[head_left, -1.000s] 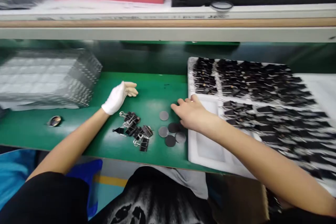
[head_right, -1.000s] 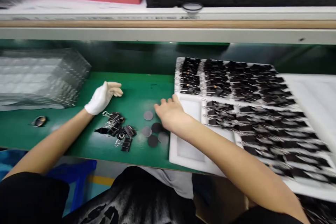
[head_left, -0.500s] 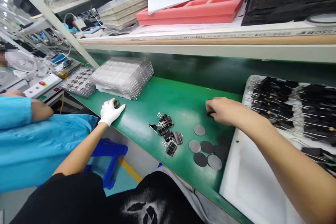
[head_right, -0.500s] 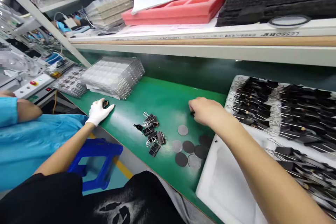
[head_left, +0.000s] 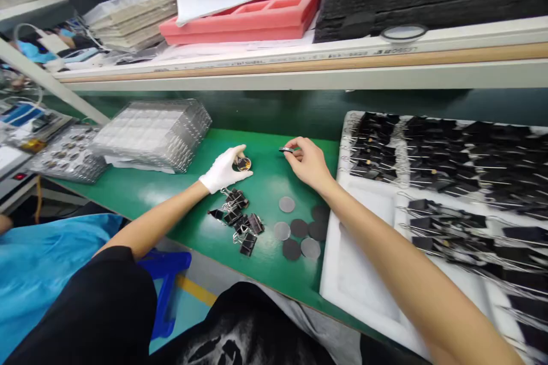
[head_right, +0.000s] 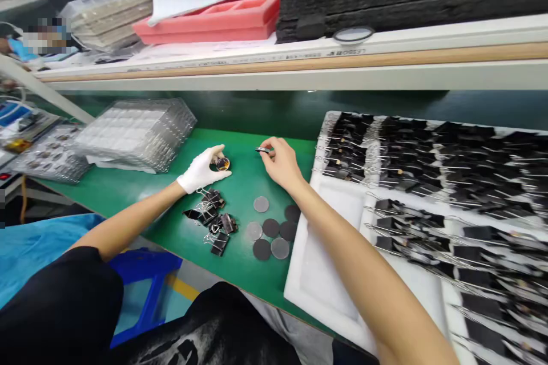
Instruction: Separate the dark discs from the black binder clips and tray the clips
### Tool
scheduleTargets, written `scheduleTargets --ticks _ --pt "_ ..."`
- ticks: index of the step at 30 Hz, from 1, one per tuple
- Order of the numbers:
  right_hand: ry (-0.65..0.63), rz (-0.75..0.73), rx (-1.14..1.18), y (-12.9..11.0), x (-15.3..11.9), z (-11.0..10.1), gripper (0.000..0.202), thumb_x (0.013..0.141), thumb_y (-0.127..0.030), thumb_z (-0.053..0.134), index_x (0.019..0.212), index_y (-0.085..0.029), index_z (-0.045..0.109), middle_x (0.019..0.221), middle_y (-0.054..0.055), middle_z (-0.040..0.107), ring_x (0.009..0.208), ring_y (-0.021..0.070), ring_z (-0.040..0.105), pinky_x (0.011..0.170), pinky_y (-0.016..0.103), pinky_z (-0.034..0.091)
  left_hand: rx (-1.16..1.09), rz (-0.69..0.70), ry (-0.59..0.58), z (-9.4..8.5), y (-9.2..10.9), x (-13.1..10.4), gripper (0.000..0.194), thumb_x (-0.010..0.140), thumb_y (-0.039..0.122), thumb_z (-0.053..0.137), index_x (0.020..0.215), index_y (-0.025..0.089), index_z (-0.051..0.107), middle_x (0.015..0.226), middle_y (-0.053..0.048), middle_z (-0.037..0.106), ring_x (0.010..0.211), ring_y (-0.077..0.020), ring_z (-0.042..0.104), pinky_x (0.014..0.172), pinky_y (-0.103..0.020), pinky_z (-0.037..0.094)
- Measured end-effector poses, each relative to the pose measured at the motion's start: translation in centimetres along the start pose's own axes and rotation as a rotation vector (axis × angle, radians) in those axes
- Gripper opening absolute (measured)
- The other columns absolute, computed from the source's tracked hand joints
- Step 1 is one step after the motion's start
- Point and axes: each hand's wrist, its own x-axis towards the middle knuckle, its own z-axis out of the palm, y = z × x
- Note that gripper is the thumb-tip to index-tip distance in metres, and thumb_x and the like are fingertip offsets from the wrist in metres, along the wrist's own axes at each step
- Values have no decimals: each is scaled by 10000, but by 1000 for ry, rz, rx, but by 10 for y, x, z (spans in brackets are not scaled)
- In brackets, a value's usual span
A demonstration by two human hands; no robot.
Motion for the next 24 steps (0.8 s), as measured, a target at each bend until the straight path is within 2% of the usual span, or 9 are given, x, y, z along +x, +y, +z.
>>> scheduleTargets --ticks 3,6,8,10,14,19,22,24 --pt "25 -21 -29 -2 -1 -5 176 959 -253 565 1057 -194 698 1170 100 697 881 189 728 751 307 577 -54 144 -173 22 22 49 875 790 571 865 1496 165 545 1186 -99 736 998 -240 707 947 -400 584" --pt "-11 -76 -139 -4 -4 -7 211 953 -195 594 1079 -196 764 1188 86 737 986 198 734 860 316 571 -29 221 -275 33 39 69 970 741 626 904 1522 178 542 1274 -134 728 1105 -304 714 995 -434 567" --pt "-84 -121 -224 -6 -6 -7 253 946 -142 598 1083 -206 801 1220 73 759 1080 205 729 925 321 556 16 230 -263 35 44 70 1014 736 629 909 1556 179 516 1387 -172 681 1186 -340 696 1049 -464 545" --pt "-174 -145 -327 -8 -9 -7 302 964 -124 581 1110 -229 823 1286 57 770 1164 218 720 960 342 544 50 209 -237 34 46 66 986 780 593 882 1582 180 485 1426 -175 656 1198 -338 689 1069 -471 531" --pt "-319 -206 -539 -14 -12 -6 380 1024 -133 514 1217 -248 820 1402 45 755 1336 269 669 1048 442 509 55 189 -257 32 43 62 865 845 519 829 1563 170 496 1320 -126 708 1154 -304 690 1057 -442 519" --pt "-467 -269 -576 -13 -10 -6 496 998 -56 452 1379 -178 746 1542 73 659 1465 285 576 1134 472 468 37 205 -279 34 41 65 888 848 536 837 1570 149 496 1330 -138 718 1197 -320 685 1073 -440 504" --pt "-473 -285 -575 -11 -11 -5 522 988 -44 434 1381 -196 742 1543 63 660 1461 296 561 1137 495 430 51 207 -290 34 44 65 868 872 546 810 1585 168 488 1371 -144 707 1284 -343 655 1087 -446 493" --pt "-399 -311 -575 -16 -13 -5 478 996 -65 445 1309 -209 775 1489 83 700 1406 311 585 1139 527 382 78 209 -288 33 46 63 815 897 521 783 1582 177 505 1385 -150 692 1300 -348 644 1080 -443 486"
